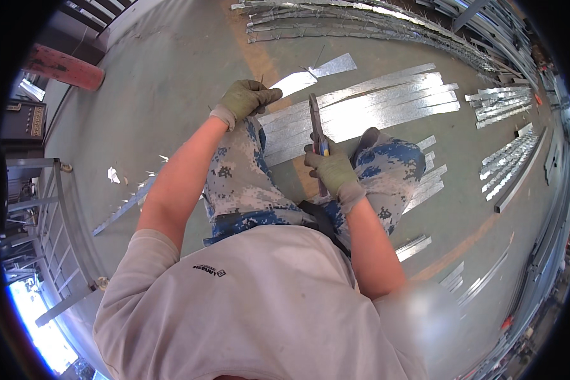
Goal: The person sits on the floor and uses tin snips to cut a long metal strip into shorter segments. The person repeatedly positions the strip, cuts a section, and places the cut piece aside on the floor.
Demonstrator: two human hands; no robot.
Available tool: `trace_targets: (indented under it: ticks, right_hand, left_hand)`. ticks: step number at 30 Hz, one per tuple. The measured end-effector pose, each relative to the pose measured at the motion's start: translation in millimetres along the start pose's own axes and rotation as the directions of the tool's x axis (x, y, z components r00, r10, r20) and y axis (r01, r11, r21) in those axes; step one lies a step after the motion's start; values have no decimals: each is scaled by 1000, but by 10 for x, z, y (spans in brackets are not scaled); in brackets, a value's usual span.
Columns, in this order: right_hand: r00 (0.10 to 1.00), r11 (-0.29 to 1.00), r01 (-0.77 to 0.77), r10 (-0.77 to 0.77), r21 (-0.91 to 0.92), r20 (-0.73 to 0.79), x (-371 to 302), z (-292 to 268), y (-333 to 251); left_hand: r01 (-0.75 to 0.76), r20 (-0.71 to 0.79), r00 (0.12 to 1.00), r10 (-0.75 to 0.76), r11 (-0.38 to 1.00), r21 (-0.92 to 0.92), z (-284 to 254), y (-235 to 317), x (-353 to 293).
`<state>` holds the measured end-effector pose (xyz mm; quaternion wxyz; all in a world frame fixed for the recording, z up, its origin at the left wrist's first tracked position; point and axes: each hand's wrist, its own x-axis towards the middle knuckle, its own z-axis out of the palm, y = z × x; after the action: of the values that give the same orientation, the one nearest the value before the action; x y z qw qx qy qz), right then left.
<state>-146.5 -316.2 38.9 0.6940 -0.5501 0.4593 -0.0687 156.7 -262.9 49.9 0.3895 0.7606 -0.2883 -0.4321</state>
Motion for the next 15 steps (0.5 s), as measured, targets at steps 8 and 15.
trace_targets:
  ticks: [8,15]
  right_hand:
    - [996,973,87,-86,-212,15,249,-146,70]
    - [990,941,124,-141,-316,-32,324,-127,88]
  left_hand:
    - [-20,-35,999,22,997,72,40,5,-2]
    - [-8,-27,1000,10,996,93,27,21,-16]
